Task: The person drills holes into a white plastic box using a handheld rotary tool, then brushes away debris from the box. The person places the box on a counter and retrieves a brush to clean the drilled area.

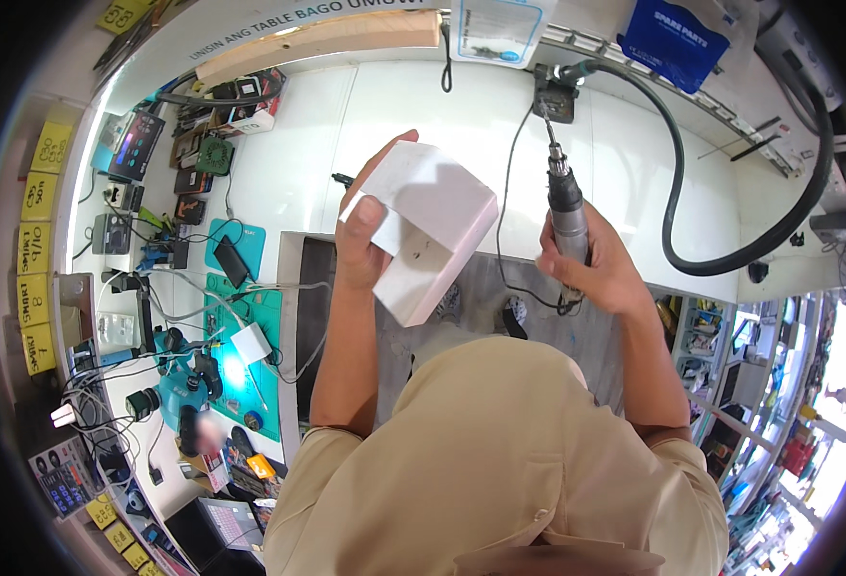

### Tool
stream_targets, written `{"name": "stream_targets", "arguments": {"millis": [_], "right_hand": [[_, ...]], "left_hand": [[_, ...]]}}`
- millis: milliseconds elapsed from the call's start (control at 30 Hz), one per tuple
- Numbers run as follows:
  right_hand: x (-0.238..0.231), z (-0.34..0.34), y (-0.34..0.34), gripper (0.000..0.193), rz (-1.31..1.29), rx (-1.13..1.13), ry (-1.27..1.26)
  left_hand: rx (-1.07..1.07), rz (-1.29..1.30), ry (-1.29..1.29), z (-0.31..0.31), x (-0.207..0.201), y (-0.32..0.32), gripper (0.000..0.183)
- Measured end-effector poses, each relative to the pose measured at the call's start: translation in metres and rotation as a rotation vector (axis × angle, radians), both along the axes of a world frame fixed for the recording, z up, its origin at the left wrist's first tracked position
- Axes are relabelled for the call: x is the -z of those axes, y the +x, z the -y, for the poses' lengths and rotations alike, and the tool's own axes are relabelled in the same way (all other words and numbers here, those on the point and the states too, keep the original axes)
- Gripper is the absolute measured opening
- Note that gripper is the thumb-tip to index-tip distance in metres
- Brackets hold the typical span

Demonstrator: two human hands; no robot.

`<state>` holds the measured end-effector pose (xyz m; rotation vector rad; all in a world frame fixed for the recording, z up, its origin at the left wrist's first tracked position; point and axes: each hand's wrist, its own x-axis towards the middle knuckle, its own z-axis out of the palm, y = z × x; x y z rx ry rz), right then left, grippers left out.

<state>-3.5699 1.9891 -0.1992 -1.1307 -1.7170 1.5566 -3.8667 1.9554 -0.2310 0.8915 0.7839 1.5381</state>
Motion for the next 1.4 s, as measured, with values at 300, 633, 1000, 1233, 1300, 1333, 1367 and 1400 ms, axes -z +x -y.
{"name": "stream_targets", "arguments": {"millis": [300,633,1000,1233,1300,1333,1367,1400], "right_hand": [[0.004,0.007,-0.041,0.077,-0.372,0.120,-0.103],[0.033,-0.003,-0.027,0.050,-0.157,0.005,0.318],[0.010,-0.023,0.017,0.087,0.197,-0.161,-0.001],[-0.004,-0.023,0.026,0.106,0.278,-0.527,0.173],[-0.010,-0.025,0.025,0.105,0.353,-0.596,0.140],[-0.013,-0.026,0.024,0.104,0.386,-0.611,0.133],[-0.015,-0.028,0.022,0.103,0.385,-0.591,0.138],[-0.016,-0.029,0.021,0.102,0.371,-0.558,0.166]], "left_hand": [[-0.156,-0.381,0.263,-0.012,0.007,0.022,0.139],[0.038,-0.364,-0.142,0.001,0.011,0.014,0.145],[-0.024,-0.851,-0.060,-0.007,-0.002,0.003,0.131],[-0.162,-1.219,0.075,-0.018,-0.013,-0.003,0.132],[-0.159,-1.240,0.097,-0.017,-0.014,-0.001,0.131],[-0.161,-1.228,0.080,-0.016,-0.014,0.000,0.131],[-0.164,-1.214,0.081,-0.015,-0.013,0.001,0.131],[-0.170,-1.194,0.081,-0.014,-0.012,0.002,0.131]]}}
